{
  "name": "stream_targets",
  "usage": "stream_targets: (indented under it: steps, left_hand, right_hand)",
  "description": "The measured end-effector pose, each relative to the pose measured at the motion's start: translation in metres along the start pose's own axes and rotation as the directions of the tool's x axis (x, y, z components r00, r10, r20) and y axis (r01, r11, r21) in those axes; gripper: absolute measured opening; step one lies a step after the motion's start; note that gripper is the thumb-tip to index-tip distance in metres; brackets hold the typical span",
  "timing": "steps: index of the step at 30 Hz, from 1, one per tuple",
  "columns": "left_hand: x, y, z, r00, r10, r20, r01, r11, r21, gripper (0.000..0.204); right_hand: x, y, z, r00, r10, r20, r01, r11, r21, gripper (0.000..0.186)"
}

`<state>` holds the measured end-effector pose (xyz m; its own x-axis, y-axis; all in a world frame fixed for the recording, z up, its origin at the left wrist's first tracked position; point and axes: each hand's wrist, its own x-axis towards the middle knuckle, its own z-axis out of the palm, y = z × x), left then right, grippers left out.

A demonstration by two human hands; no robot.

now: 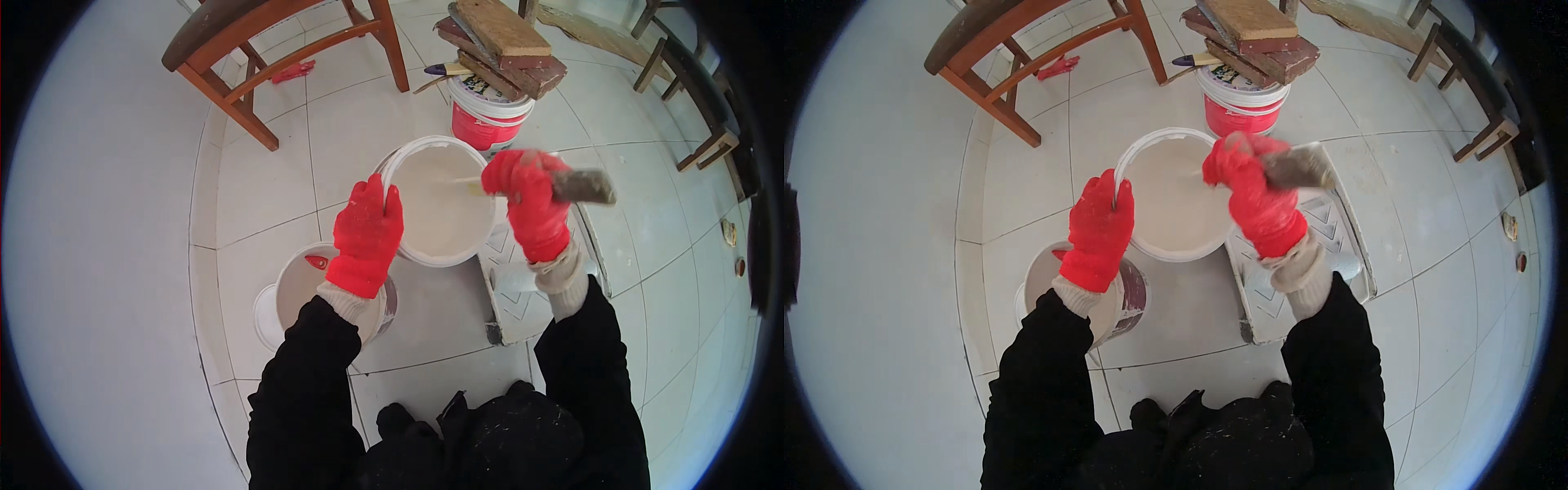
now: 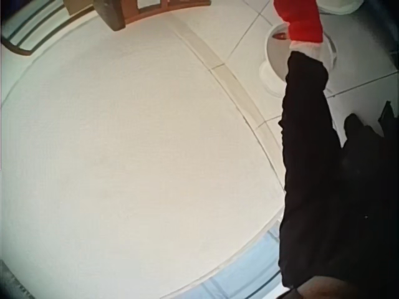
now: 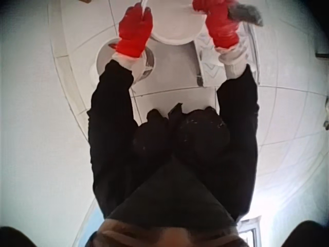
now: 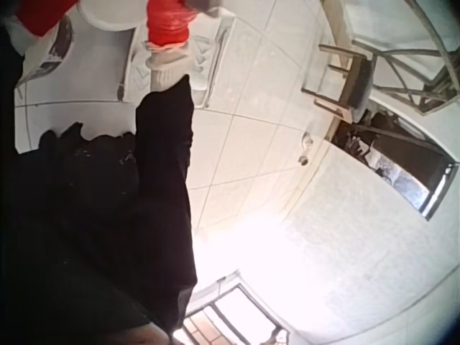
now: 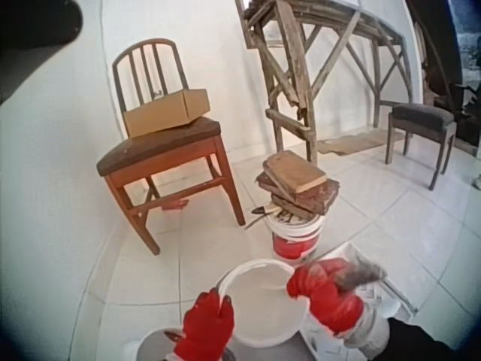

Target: The person uses a stick to stir white paint inside a large bucket and then pours the stirred paint into a white paint tray.

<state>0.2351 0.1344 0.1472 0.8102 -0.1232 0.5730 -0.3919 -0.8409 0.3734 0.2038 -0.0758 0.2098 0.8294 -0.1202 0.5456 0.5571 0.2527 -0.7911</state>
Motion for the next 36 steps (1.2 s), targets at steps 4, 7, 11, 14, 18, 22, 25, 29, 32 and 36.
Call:
stream_targets:
  steps: [4,7,11,14,18,22,25,29,32,36]
  left_hand:
    - [-0.001,0.009,-0.004,0.992,-0.104,0.066,0.108,0.991,-0.072,0.019]
    - [-0.002,0.012,-0.003,0.991,-0.11,0.077,0.114,0.993,-0.043,0.019]
    - [-0.001,0.011,-0.005,0.984,-0.122,0.133,0.121,0.993,0.015,0.026]
    - [-0.001,0.011,-0.005,0.985,-0.117,0.125,0.115,0.993,0.024,0.028]
    - [-0.003,0.012,-0.001,0.983,-0.127,0.134,0.119,0.991,0.063,0.03]
    - [0.001,0.014,-0.005,0.967,-0.177,0.182,0.172,0.984,0.042,0.03]
    - [0.005,0.019,-0.008,0.958,-0.205,0.203,0.195,0.978,0.071,0.029]
    - [0.004,0.015,-0.005,0.96,-0.203,0.19,0.194,0.979,0.068,0.029]
    - [0.003,0.015,-0.005,0.963,-0.21,0.17,0.202,0.977,0.066,0.029]
    - [0.0,0.012,0.002,0.975,-0.194,0.11,0.185,0.979,0.09,0.03]
  right_hand:
    - [-0.016,0.004,0.003,0.995,0.046,-0.083,-0.058,0.988,-0.143,0.037]
    - [-0.023,0.006,-0.022,0.876,0.32,-0.36,-0.15,0.891,0.428,0.035]
    - [-0.033,0.008,-0.031,0.806,0.35,-0.477,-0.077,0.861,0.502,0.032]
    - [-0.032,-0.002,-0.035,0.633,0.353,-0.689,-0.047,0.906,0.421,0.031]
    - [-0.043,-0.009,-0.063,0.537,0.348,-0.768,0.034,0.901,0.432,0.032]
    - [-0.053,-0.011,-0.08,0.424,0.357,-0.833,0.108,0.893,0.437,0.03]
    - [-0.059,-0.021,-0.091,0.388,0.38,-0.839,0.199,0.855,0.479,0.025]
    - [-0.065,-0.032,-0.112,0.353,0.428,-0.832,0.353,0.763,0.542,0.028]
    - [-0.066,-0.039,-0.124,0.353,0.483,-0.801,0.425,0.68,0.597,0.03]
    - [-0.068,-0.046,-0.136,0.353,0.486,-0.8,0.457,0.656,0.6,0.032]
